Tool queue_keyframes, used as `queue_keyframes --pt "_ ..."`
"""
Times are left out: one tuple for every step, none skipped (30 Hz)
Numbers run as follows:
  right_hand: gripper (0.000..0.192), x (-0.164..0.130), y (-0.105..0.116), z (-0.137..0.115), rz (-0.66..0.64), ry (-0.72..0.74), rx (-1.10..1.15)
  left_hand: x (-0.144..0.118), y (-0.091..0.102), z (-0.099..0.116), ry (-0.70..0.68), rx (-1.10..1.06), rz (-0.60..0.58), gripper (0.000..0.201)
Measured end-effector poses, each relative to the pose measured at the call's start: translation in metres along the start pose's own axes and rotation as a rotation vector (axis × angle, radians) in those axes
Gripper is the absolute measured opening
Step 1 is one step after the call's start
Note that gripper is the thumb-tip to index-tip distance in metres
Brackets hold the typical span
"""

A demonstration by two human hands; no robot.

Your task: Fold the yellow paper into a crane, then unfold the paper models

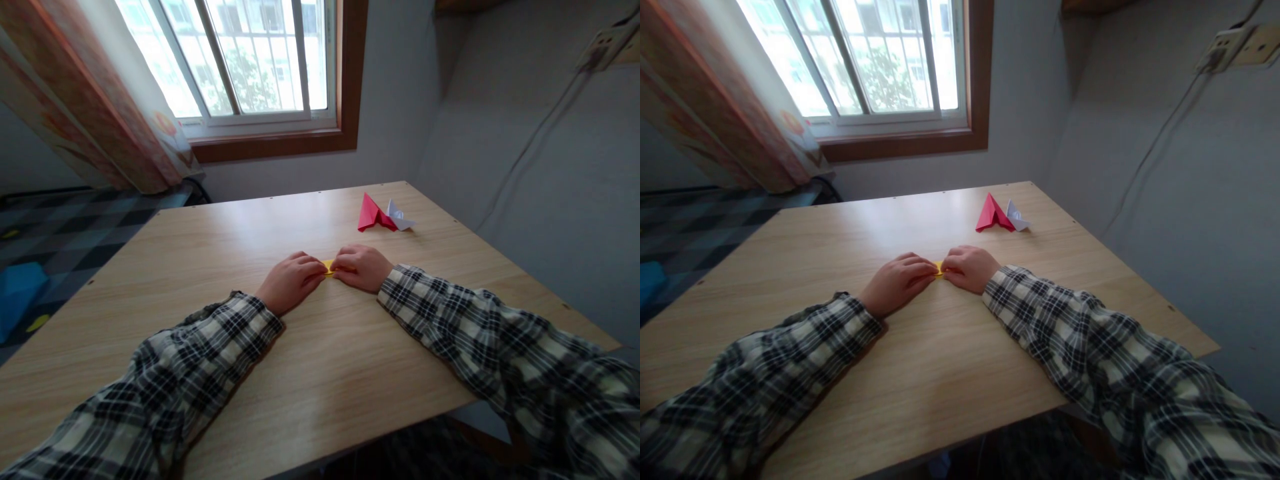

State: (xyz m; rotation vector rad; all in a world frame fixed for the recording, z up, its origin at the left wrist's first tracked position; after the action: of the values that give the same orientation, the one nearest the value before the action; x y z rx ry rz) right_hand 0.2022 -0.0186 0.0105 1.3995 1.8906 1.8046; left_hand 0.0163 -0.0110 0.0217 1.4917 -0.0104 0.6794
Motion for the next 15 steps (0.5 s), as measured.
queue_keyframes --pt "0.013 0.0 0.0 0.0002 -0.003 0.0 0.0 -0.0001 -0.0001 -0.0001 -0.001 0.001 0.002 0.021" --pt "0.012 0.0 0.0 0.0002 -0.006 0.0 0.0 -0.0003 -0.0002 -0.0003 -0.001 0.002 0.003 0.021" --pt "0.012 0.0001 0.0001 -0.0001 -0.009 0.0 -0.002 -0.0004 -0.0004 -0.0005 -0.002 0.004 0.004 0.021" --pt "0.012 0.0001 0.0002 -0.0005 -0.01 0.0 -0.006 -0.0005 -0.0005 -0.0007 -0.004 0.006 0.004 0.021" --pt "0.013 0.0002 0.0004 -0.0011 -0.01 -0.001 -0.011 -0.0007 -0.0006 -0.0008 -0.005 0.007 0.002 0.021" --pt "0.013 0.0002 0.0005 -0.0019 -0.01 -0.001 -0.017 -0.0008 -0.0008 -0.001 -0.007 0.008 -0.001 0.021" --pt "0.014 0.0003 0.0005 -0.0025 -0.01 -0.001 -0.023 -0.0009 -0.0008 -0.0011 -0.007 0.008 -0.004 0.021" --pt "0.014 0.0003 0.0005 -0.0031 -0.008 -0.001 -0.027 -0.001 -0.0008 -0.0011 -0.007 0.008 -0.007 0.021" --pt "0.015 0.0004 0.0004 -0.0035 -0.006 -0.003 -0.031 -0.0011 -0.0008 -0.0011 -0.008 0.009 -0.01 0.021" --pt "0.015 0.0004 0.0003 -0.0037 -0.006 -0.005 -0.034 -0.0012 -0.0006 -0.001 -0.008 0.011 -0.011 0.022" --pt "0.016 0.0004 0.0 -0.0037 -0.006 -0.007 -0.037 -0.0012 -0.0005 -0.0008 -0.007 0.013 -0.011 0.022" --pt "0.016 0.0003 -0.0002 -0.0035 -0.006 -0.009 -0.039 -0.0012 -0.0002 -0.0005 -0.006 0.014 -0.01 0.023" --pt "0.017 0.0003 -0.0004 -0.0033 -0.005 -0.01 -0.04 -0.0012 0.0 -0.0001 -0.005 0.015 -0.008 0.023" --pt "0.017 0.0002 -0.0005 -0.0031 -0.004 -0.01 -0.041 -0.001 0.0003 0.0003 -0.003 0.015 -0.006 0.024" --pt "0.018 0.0002 -0.0006 -0.0028 -0.003 -0.011 -0.044 -0.0008 0.0006 0.0007 0.0 0.014 -0.003 0.024"
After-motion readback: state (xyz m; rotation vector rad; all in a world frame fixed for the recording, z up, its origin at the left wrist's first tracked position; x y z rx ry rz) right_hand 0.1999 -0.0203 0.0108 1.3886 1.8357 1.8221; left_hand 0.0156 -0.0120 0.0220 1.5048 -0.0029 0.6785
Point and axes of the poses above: each hand's wrist, its own x-axis towards the middle knuckle, its own y-axis out of the back of the hand, z = x × y, the point moved 3 cm from there along x, towards the middle knuckle, and after that the axes turned 5 degrees about -y, right-handed, at the moved point
